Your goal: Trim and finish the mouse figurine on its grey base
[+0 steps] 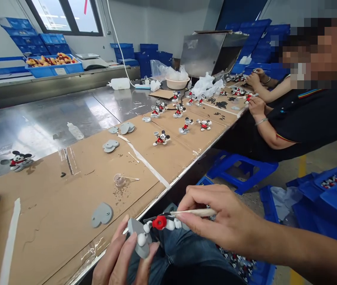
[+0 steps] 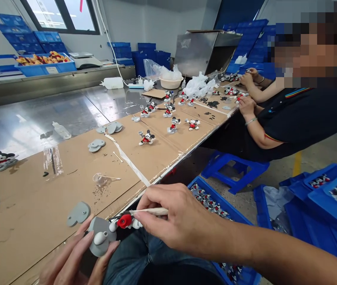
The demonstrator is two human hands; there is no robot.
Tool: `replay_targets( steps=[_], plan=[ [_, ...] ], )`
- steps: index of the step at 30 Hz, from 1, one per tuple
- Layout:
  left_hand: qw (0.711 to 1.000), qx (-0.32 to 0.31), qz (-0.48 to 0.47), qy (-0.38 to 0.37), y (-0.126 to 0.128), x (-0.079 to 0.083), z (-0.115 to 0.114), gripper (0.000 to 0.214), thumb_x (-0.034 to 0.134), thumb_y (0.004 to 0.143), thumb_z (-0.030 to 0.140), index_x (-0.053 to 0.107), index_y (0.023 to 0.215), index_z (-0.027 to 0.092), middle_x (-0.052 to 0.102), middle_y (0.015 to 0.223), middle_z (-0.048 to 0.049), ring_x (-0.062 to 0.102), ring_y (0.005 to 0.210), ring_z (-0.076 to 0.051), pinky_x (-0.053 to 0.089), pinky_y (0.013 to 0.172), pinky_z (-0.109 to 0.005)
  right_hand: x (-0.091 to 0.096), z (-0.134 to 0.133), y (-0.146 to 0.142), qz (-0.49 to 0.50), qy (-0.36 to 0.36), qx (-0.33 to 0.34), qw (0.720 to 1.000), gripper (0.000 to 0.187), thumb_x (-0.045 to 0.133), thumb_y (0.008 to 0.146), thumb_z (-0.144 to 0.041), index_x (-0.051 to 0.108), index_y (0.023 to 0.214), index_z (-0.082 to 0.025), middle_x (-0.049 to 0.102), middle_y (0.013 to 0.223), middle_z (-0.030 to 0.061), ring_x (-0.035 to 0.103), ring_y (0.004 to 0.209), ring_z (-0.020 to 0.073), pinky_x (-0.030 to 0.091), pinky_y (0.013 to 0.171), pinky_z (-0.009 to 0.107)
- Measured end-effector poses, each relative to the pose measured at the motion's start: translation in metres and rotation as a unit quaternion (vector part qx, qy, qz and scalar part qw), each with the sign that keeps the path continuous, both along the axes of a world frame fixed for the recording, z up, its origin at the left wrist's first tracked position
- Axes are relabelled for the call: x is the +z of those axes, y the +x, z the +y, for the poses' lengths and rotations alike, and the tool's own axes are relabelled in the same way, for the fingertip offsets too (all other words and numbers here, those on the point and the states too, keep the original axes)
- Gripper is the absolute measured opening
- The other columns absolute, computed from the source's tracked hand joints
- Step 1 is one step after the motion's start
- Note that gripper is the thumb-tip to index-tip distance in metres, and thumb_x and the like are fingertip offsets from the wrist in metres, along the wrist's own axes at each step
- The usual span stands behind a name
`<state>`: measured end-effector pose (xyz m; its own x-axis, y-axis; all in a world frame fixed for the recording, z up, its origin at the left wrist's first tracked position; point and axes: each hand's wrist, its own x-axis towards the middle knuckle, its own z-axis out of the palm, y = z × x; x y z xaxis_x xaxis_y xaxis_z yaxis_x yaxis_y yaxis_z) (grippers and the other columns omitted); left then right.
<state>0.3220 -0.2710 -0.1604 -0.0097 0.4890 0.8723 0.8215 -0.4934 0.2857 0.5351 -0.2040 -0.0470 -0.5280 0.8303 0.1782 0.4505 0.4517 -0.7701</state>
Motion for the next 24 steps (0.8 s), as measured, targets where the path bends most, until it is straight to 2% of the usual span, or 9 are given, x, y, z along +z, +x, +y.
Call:
replay_targets(
  steps=[3, 7, 11, 15, 20, 22, 24],
  plan=[
    [0.998, 0.046, -0.031, 0.037, 0.014, 0.000, 0.003, 0.022, 0.075, 0.074, 0.002, 0.077, 0.087, 0.020, 0.072, 0.093, -0.0047, 0.065, 0.109, -0.017, 0.054, 0.097, -0.026, -0.004, -0.006, 0.002, -0.002, 0.080, 0.007, 0.997, 0.011, 0.064, 0.084, -0.007, 0.064, 0.075, -0.014, 0.059, 0.066, -0.0044, 0.049, 0.057, 0.0044, 0.035, 0.055, 0.019],
    [0.997, 0.049, -0.016, 0.065, 0.025, 0.005, 0.008, 0.035, 0.071, 0.071, -0.009, 0.077, 0.087, 0.022, 0.072, 0.084, -0.0020, 0.063, 0.113, -0.016, 0.052, 0.101, -0.025, -0.011, -0.010, 0.002, -0.016, 0.155, 0.012, 0.988, 0.011, 0.063, 0.082, -0.004, 0.063, 0.076, -0.013, 0.060, 0.067, -0.0027, 0.049, 0.060, 0.0069, 0.035, 0.058, 0.022],
    [0.995, 0.033, -0.036, 0.084, 0.025, 0.005, 0.011, 0.037, 0.072, 0.067, -0.011, 0.077, 0.083, 0.022, 0.071, 0.079, -0.0014, 0.065, 0.111, -0.017, 0.053, 0.102, -0.028, -0.014, -0.011, -0.001, -0.068, 0.190, 0.022, 0.979, 0.014, 0.058, 0.088, -0.009, 0.063, 0.076, -0.013, 0.056, 0.064, -0.0022, 0.046, 0.059, 0.0097, 0.034, 0.059, 0.027],
    [0.995, 0.001, -0.083, 0.055, 0.025, -0.003, 0.009, 0.033, 0.066, 0.076, -0.008, 0.077, 0.088, 0.020, 0.070, 0.082, -0.0035, 0.067, 0.108, -0.021, 0.059, 0.093, -0.032, -0.015, -0.013, -0.003, -0.127, 0.199, 0.028, 0.971, 0.020, 0.053, 0.092, -0.011, 0.062, 0.075, -0.014, 0.057, 0.066, -0.0007, 0.047, 0.060, 0.0121, 0.033, 0.060, 0.029],
    [0.995, -0.007, -0.088, 0.041, 0.026, -0.012, 0.007, 0.033, 0.072, 0.071, -0.007, 0.076, 0.091, 0.020, 0.070, 0.085, -0.0030, 0.069, 0.102, -0.023, 0.060, 0.093, -0.037, -0.017, -0.018, -0.004, -0.153, 0.207, 0.022, 0.966, 0.021, 0.050, 0.093, -0.013, 0.060, 0.075, -0.015, 0.057, 0.066, -0.0005, 0.049, 0.061, 0.0128, 0.034, 0.061, 0.029],
    [0.995, -0.008, -0.083, 0.047, 0.025, -0.016, 0.007, 0.033, 0.076, 0.067, -0.006, 0.076, 0.091, 0.018, 0.070, 0.087, -0.0037, 0.069, 0.101, -0.023, 0.059, 0.095, -0.037, -0.017, -0.019, -0.005, -0.152, 0.181, 0.012, 0.972, 0.021, 0.050, 0.092, -0.014, 0.059, 0.073, -0.015, 0.056, 0.064, -0.0012, 0.050, 0.059, 0.0120, 0.034, 0.060, 0.029],
    [0.995, 0.000, -0.086, 0.047, 0.022, -0.021, 0.005, 0.034, 0.079, 0.064, -0.005, 0.076, 0.089, 0.017, 0.070, 0.089, -0.0042, 0.067, 0.105, -0.023, 0.058, 0.096, -0.034, -0.015, -0.016, -0.009, -0.128, 0.113, -0.001, 0.985, 0.017, 0.053, 0.089, -0.014, 0.060, 0.073, -0.015, 0.057, 0.063, -0.0025, 0.050, 0.058, 0.0104, 0.034, 0.060, 0.027]
  ],
)
